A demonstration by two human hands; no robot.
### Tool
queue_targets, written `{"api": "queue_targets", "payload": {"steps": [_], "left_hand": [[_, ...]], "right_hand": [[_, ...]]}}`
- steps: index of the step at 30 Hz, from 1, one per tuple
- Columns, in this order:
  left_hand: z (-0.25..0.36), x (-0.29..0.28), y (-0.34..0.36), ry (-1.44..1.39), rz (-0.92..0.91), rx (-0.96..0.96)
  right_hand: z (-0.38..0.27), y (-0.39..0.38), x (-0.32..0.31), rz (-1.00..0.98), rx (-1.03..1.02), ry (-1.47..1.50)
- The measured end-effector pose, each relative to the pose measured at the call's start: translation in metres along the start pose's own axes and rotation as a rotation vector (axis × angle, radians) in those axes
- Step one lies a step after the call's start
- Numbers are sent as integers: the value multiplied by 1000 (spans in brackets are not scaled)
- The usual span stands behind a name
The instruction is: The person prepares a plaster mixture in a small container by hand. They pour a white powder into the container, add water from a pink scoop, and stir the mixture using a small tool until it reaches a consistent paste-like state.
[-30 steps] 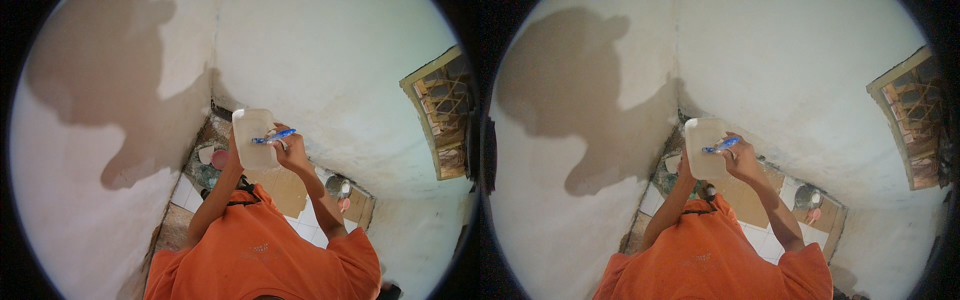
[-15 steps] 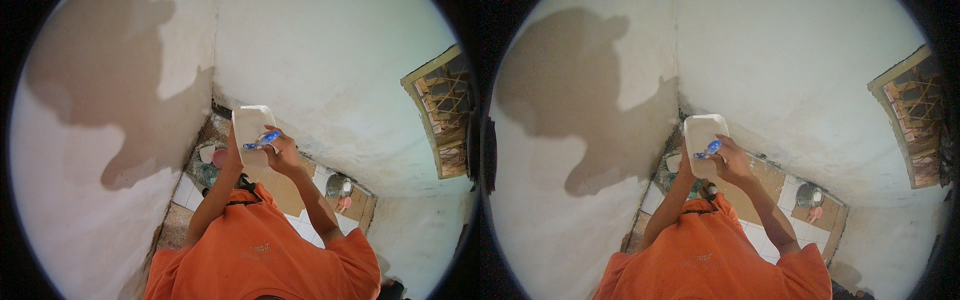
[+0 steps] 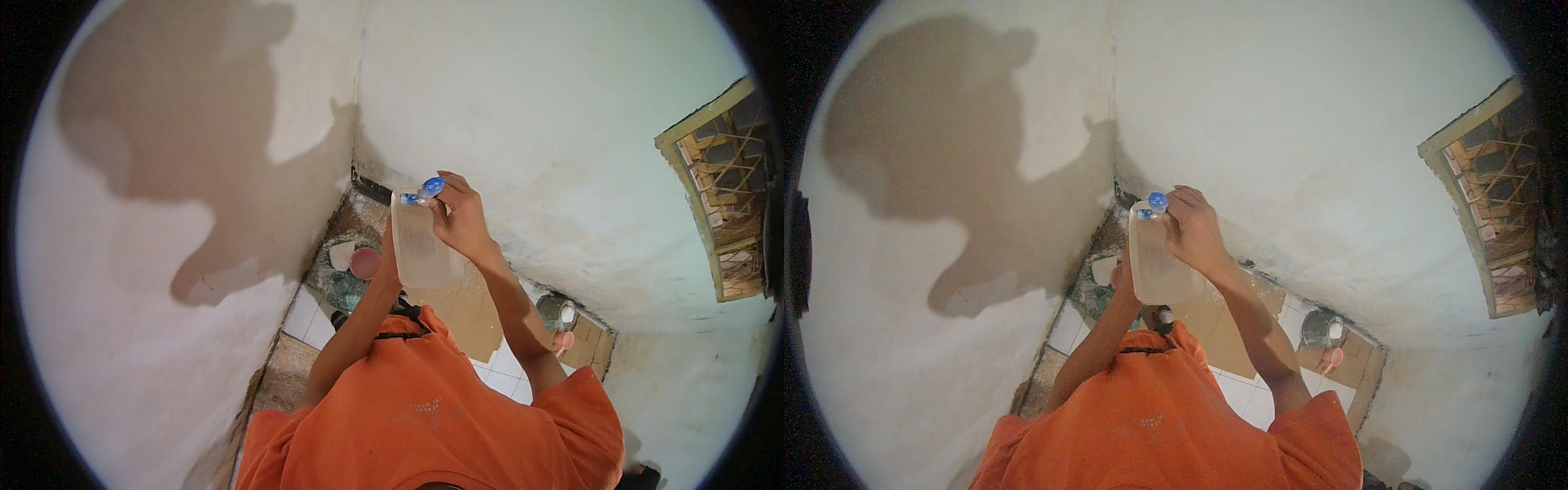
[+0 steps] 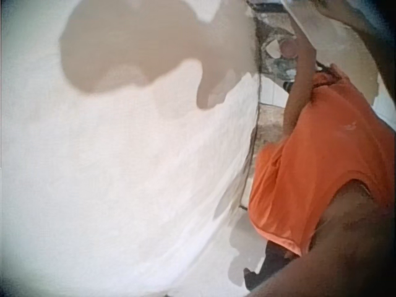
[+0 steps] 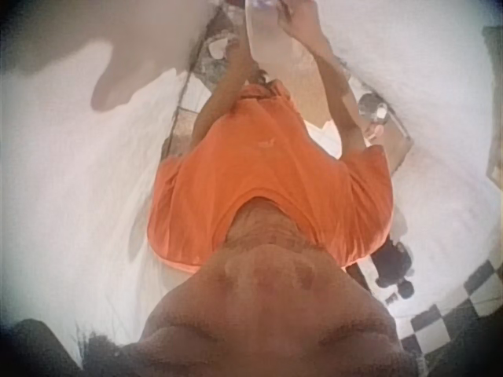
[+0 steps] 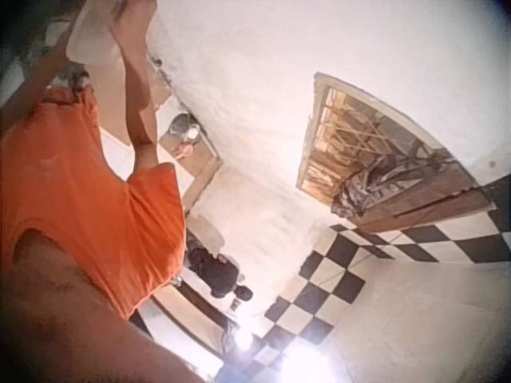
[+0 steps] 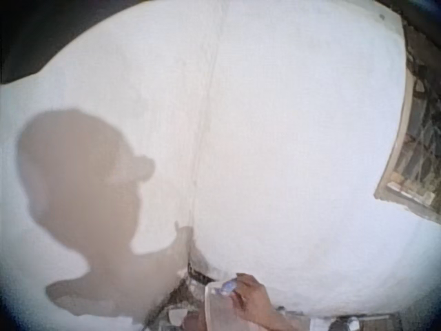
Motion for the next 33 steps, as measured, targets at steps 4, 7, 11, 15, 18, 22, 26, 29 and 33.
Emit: {"api": "queue_targets", "payload": {"steps": [4, 7, 11, 15, 18, 22, 26, 29, 33], "left_hand": [[-7, 15, 0, -100, 13, -22], [-6, 20, 5, -152, -41, -54], [7, 20, 2, 61, 130, 80], [15, 16, 17, -27, -52, 7], [35, -22, 22, 29, -31, 10], [32, 11, 15, 537, 7, 218], [29, 10, 13, 53, -22, 25], [34, 4, 15, 49, -51, 30], [34, -6, 19, -1, -32, 30]], "right_hand": [[-3, 0, 1, -26, -95, 2], [-3, -6, 4, -28, -72, 0], [-2, -17, 6, -136, -29, 49], [-2, -18, 2, -173, -7, 85], [-7, -17, 0, -236, 77, 166], [-11, -5, -24, -101, 57, 144], [-38, 11, -59, 60, -67, 215], [-24, 0, -32, 92, -21, 116], [6, -18, 4, 14, 152, 132]]}}
Point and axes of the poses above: each hand's wrist, its own y-axis towards the middle knuckle, its own x-axis out of the palm, z = x × y, the point moved 6 cm from there along y, towards the middle knuckle, and after that the axes turned 15 degrees about -y, right-handed, at the moved point
